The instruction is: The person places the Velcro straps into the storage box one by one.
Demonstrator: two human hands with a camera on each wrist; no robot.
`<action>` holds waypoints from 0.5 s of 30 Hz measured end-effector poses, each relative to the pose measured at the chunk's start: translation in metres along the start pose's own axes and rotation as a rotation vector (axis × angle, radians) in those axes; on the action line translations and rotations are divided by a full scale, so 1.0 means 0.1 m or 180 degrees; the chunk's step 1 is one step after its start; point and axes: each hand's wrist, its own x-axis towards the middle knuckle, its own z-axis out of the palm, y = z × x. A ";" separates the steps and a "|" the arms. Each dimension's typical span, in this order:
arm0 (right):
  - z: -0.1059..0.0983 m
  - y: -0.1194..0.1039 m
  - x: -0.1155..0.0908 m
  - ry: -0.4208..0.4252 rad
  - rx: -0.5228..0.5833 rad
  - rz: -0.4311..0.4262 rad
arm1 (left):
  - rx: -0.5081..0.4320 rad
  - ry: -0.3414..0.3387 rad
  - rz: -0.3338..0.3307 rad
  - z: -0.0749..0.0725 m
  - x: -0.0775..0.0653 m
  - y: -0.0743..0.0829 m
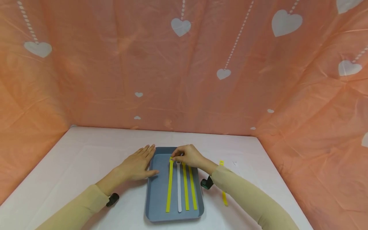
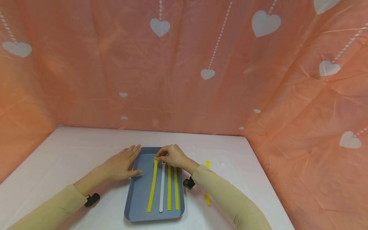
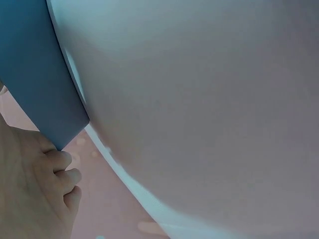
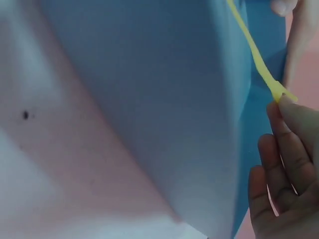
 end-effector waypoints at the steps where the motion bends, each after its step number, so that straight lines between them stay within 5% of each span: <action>1: 0.00 0.00 0.00 -0.0005 -0.0038 -0.0006 | -0.0001 0.0008 0.0004 0.01 0.00 0.00; 15: 0.09 0.08 0.05 -0.0123 -0.0224 -0.0040 | -0.0051 -0.0023 -0.0020 -0.01 -0.01 0.02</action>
